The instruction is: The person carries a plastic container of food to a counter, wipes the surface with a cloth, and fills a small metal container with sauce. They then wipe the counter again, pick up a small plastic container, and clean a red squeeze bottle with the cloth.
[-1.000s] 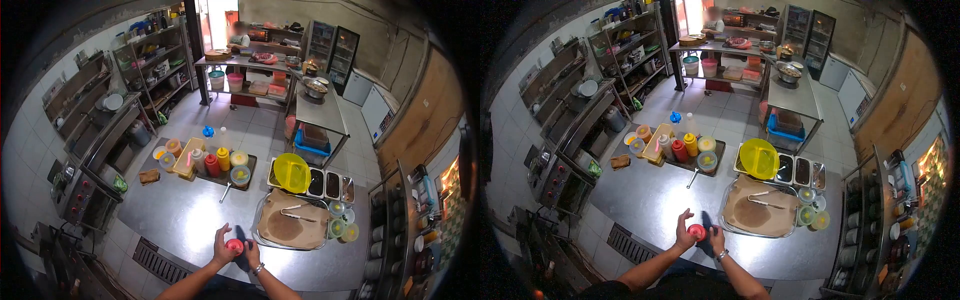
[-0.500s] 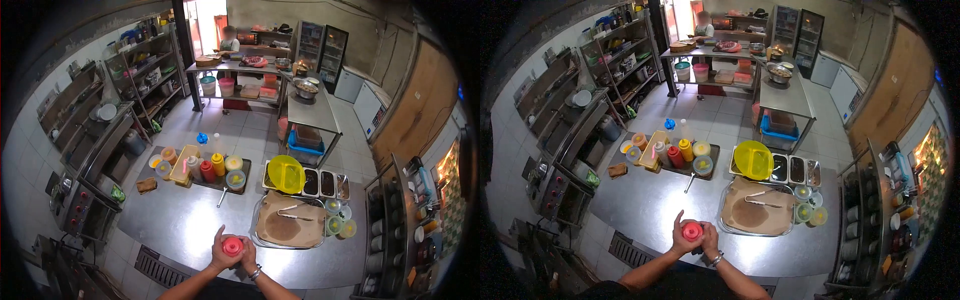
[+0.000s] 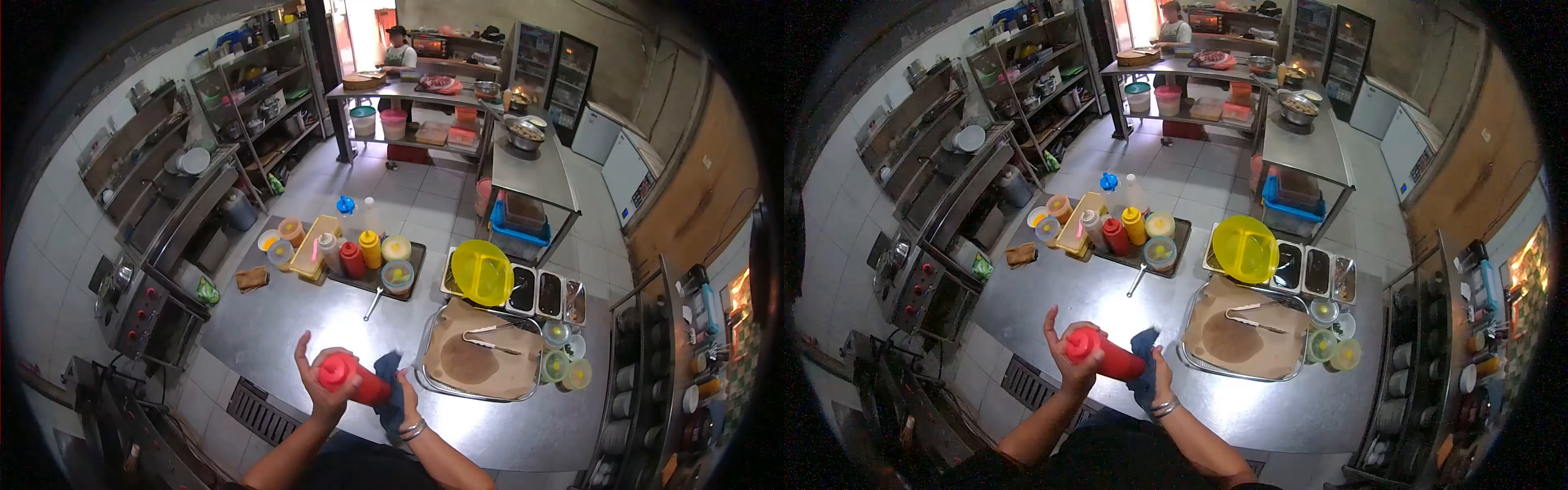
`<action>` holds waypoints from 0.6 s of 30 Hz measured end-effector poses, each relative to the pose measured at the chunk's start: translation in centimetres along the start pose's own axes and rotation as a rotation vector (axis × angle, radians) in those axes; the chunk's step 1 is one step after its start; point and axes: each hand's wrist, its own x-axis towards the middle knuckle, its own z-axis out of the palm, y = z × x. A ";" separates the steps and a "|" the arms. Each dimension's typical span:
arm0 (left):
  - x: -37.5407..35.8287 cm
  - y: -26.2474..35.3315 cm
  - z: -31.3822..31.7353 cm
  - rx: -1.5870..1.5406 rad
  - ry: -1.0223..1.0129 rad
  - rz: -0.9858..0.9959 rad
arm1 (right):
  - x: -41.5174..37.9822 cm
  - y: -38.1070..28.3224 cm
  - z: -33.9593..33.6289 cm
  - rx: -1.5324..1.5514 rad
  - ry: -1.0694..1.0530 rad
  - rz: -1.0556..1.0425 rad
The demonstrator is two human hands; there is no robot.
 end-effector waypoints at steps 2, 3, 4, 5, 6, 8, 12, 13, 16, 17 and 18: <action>0.2 -0.5 0.3 -0.076 0.176 -0.021 | 0.2 0.7 -0.1 -0.135 -0.011 -0.127; 0.2 -0.5 0.3 -0.076 0.180 -0.024 | 0.0 1.4 -0.2 -0.267 -0.019 -0.255; 0.3 -0.4 0.4 -0.067 0.150 -0.008 | -0.4 2.0 -0.4 -0.427 0.006 -0.399; 0.3 -0.2 0.6 -0.059 0.122 0.009 | -0.6 2.5 -1.2 -0.431 0.007 -0.396; 0.3 0.1 1.0 -0.059 0.127 0.012 | -0.7 2.8 -1.9 -0.587 -0.090 -0.507; -0.1 0.9 1.7 -0.025 0.031 0.071 | -2.7 3.1 -1.6 -0.467 -0.205 -0.346; -0.5 2.7 3.1 0.046 -0.007 0.100 | -4.9 1.4 -0.3 -0.551 -0.053 -0.413; -1.0 2.6 3.2 0.076 -0.056 0.146 | -4.7 1.0 -1.1 -0.553 -0.057 -0.413; -2.3 2.1 3.3 0.137 -0.112 0.198 | -4.6 -0.5 -4.2 -1.090 -0.133 -0.365; -2.5 2.0 3.3 0.167 -0.117 0.200 | -4.8 -0.9 -4.6 -1.152 -0.200 -0.366; -2.8 2.0 3.4 0.165 -0.119 0.203 | -5.0 -0.8 -4.8 -1.152 -0.199 -0.370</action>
